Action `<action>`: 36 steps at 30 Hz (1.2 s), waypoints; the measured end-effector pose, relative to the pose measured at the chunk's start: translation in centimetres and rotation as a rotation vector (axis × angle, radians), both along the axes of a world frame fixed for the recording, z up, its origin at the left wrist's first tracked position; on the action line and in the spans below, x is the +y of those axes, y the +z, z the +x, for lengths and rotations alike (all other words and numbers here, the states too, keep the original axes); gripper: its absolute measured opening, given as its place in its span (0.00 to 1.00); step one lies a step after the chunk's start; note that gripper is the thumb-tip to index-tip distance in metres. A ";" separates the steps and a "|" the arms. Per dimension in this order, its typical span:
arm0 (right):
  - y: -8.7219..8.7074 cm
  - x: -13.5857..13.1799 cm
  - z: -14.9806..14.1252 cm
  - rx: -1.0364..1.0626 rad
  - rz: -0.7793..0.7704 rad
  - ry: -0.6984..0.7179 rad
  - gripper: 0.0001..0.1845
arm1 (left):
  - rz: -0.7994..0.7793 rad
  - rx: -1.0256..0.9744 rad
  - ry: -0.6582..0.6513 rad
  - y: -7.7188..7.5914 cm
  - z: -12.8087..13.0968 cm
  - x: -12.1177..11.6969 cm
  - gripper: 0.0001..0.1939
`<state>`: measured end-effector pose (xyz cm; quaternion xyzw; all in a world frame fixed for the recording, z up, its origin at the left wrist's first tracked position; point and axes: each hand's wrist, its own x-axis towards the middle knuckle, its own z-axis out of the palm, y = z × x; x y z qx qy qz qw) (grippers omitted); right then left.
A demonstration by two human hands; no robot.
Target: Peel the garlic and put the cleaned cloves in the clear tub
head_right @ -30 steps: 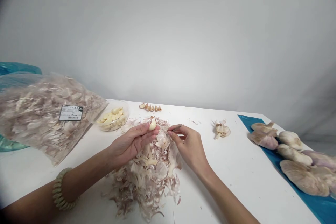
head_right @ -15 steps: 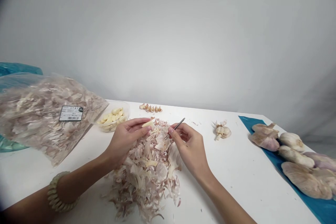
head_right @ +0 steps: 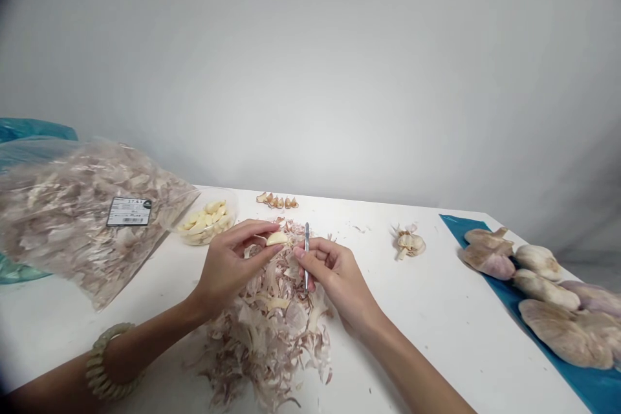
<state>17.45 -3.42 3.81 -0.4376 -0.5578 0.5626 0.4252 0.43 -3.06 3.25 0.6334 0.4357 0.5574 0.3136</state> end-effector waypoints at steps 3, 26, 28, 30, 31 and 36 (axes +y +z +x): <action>0.0 0.0 0.1 -0.007 0.005 -0.007 0.17 | -0.049 -0.033 0.074 1.1 -0.9 0.6 0.12; 0.2 0.0 0.2 0.008 0.022 -0.045 0.18 | -0.257 1.053 0.655 2.0 -12.2 6.8 0.14; 0.3 0.0 0.2 0.020 0.020 -0.053 0.17 | -0.260 1.076 0.679 2.1 -11.9 6.6 0.15; 0.3 0.1 0.2 0.031 0.021 -0.064 0.17 | -0.255 1.091 0.702 2.3 -11.6 6.5 0.16; 0.4 0.1 0.2 0.038 0.022 -0.072 0.17 | -0.252 1.096 0.711 2.4 -11.4 6.4 0.17; 0.4 0.3 0.3 0.069 0.032 -0.107 0.16 | 0.004 1.024 0.729 2.9 -10.1 6.2 0.20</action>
